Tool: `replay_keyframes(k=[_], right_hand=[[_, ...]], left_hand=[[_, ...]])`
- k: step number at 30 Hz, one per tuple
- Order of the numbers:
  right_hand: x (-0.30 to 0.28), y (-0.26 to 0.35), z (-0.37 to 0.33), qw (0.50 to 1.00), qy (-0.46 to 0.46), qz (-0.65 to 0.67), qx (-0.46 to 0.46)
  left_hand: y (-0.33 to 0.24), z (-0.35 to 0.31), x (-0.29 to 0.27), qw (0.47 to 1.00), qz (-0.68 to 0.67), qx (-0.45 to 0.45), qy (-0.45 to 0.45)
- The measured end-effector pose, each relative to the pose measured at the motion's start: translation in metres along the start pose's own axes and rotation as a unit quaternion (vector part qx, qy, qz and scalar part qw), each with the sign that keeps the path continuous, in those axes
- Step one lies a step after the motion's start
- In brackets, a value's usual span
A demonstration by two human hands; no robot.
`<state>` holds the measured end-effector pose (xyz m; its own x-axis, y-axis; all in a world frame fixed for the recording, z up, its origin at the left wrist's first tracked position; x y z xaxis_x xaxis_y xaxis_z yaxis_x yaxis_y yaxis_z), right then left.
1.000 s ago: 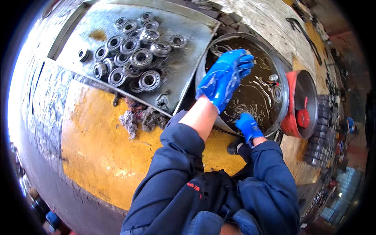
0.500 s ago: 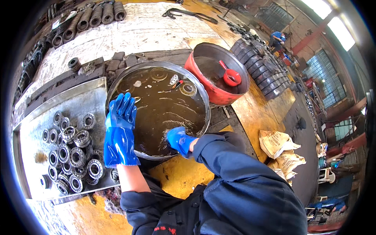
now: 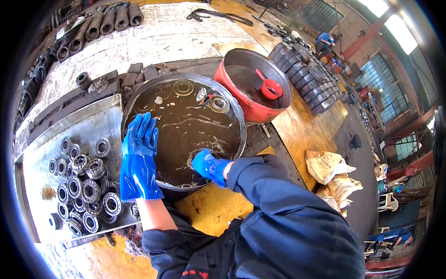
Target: The person repeatedly picks up metal bearings from a tray, dips them into a bucket of dark liquid, and rubs them with gloved hands to clean them. The person then places the cleaned bearings back onto the tray. The process is repeated for several bearings throughout the clip.
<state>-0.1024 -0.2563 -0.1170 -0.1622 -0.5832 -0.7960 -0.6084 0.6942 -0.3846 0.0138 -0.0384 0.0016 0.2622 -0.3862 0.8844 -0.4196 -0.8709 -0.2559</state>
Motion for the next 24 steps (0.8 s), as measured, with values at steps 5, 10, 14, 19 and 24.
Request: replay_keyframes(k=[5,10,14,19,24], right_hand=[[0.015,-0.005,0.000,0.999,-0.051,0.001,0.008],[0.025,-0.009,-0.019,0.909,-0.159,0.379,0.070],[0.017,-0.013,-0.011,0.989,-0.096,0.106,0.043],[0.019,-0.008,0.011,0.994,-0.003,-0.079,-0.071],[0.050,-0.038,-0.021,0.914,0.020,0.397,0.080]], left_hand=[[0.022,-0.007,-0.002,0.986,-0.016,0.031,0.165],[0.008,-0.009,-0.025,0.973,-0.033,0.077,0.213],[0.015,-0.005,-0.012,0.983,-0.043,0.060,0.170],[0.018,-0.013,0.003,0.990,-0.075,0.045,0.110],[0.019,-0.021,0.003,0.982,-0.035,0.096,0.160]])
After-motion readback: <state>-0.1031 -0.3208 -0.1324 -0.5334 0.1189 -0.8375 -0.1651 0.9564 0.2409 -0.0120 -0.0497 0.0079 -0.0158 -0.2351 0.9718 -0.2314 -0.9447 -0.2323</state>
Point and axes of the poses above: each hand's wrist, its own z-axis towards the middle knuckle, its own x-axis out of the palm, y = z × x, the point moved 1 cm from there along z, towards the middle knuckle, and after that the axes turned 15 degrees about -z, right-handed, at the moved point
